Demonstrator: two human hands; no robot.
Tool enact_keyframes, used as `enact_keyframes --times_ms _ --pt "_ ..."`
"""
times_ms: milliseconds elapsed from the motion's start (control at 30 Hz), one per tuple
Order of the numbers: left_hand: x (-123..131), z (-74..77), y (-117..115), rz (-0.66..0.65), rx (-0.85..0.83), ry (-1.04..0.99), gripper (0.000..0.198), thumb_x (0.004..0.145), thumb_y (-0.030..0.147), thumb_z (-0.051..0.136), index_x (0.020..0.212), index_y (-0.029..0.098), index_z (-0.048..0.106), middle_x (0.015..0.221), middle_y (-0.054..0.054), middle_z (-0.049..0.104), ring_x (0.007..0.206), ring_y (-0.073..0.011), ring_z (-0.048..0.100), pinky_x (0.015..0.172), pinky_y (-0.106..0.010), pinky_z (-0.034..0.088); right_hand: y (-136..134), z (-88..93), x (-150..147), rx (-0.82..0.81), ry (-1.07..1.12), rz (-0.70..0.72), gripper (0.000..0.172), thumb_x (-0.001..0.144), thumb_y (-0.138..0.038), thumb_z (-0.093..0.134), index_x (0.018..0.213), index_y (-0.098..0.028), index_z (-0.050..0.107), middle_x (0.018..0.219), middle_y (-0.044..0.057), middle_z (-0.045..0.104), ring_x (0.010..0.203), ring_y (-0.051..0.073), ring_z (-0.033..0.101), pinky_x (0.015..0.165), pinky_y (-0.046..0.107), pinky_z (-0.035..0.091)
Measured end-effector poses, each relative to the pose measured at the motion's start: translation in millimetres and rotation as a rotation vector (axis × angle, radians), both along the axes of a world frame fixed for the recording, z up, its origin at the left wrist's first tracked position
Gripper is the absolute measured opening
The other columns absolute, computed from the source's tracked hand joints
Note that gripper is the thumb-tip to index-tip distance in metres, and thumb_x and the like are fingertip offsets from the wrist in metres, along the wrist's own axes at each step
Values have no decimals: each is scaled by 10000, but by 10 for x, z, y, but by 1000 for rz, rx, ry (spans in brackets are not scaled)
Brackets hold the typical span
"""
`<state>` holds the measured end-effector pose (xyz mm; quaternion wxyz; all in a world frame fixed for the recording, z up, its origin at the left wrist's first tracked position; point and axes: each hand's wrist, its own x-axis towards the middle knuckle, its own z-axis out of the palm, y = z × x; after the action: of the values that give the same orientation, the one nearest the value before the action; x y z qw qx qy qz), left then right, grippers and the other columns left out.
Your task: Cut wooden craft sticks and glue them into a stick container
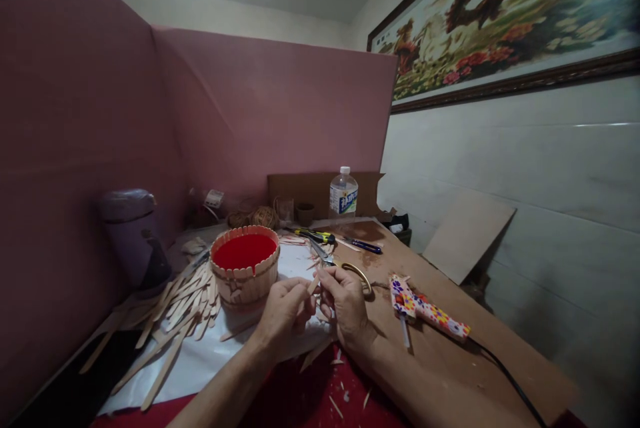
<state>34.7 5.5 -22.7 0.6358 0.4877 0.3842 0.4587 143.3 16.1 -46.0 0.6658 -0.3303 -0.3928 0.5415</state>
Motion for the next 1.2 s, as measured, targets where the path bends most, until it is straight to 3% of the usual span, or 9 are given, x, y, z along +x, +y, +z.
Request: enact_keyframes --times_ms 200,367,500,567,667,767,1000,1200 --pt "-6 -34 42 12 -56 -46 338 615 446 694 628 125 590 430 33 501 315 -18 282 335 -157 162 -18 2 5 -15 -22 -35 313 700 -423 718 670 -158 553 418 -95 417 302 17 277 293 138 198" --pt "0 -39 54 -44 -66 -90 373 595 466 712 537 139 540 341 70 385 275 -14 211 312 -172 114 14 -1 17 -52 18 -35 398 689 -541 685 712 -156 589 425 -98 388 311 25 251 286 149 202" --pt "-1 -55 45 -7 -95 -146 309 620 414 704 676 128 603 458 51 506 294 -8 238 310 -162 131 61 35 77 -49 9 -158 423 678 -570 685 771 -171 581 484 -96 408 334 31 257 295 156 212" --pt "-2 -65 39 2 -93 -145 329 631 432 701 719 130 607 474 50 521 292 -10 243 308 -164 137 64 58 97 -24 -66 -187 411 662 -547 712 779 -176 579 507 -85 443 362 42 297 326 167 251" --pt "3 -69 34 -1 -51 -82 389 607 492 713 632 134 565 436 45 499 286 -18 267 312 -174 148 39 88 99 91 -294 -177 352 651 -483 746 702 -167 602 552 -45 512 476 75 417 448 192 365" --pt "18 -71 43 -12 -5 -41 440 567 536 726 586 136 543 427 40 490 291 -19 273 326 -183 129 19 82 84 110 -411 -165 338 685 -478 719 627 -171 588 531 -39 503 480 85 413 440 199 344" --pt "62 -110 58 -17 23 -35 417 609 527 698 588 139 548 416 49 477 304 -24 277 348 -196 132 68 -51 15 -72 -161 -113 384 698 -536 684 635 -198 515 441 -71 454 307 60 326 313 197 224" --pt "25 -160 46 60 11 -14 406 609 515 684 701 133 583 451 51 502 301 -27 267 349 -196 134 39 241 193 -25 -94 -297 377 672 -531 698 675 -199 519 466 -89 414 351 50 325 331 180 216"
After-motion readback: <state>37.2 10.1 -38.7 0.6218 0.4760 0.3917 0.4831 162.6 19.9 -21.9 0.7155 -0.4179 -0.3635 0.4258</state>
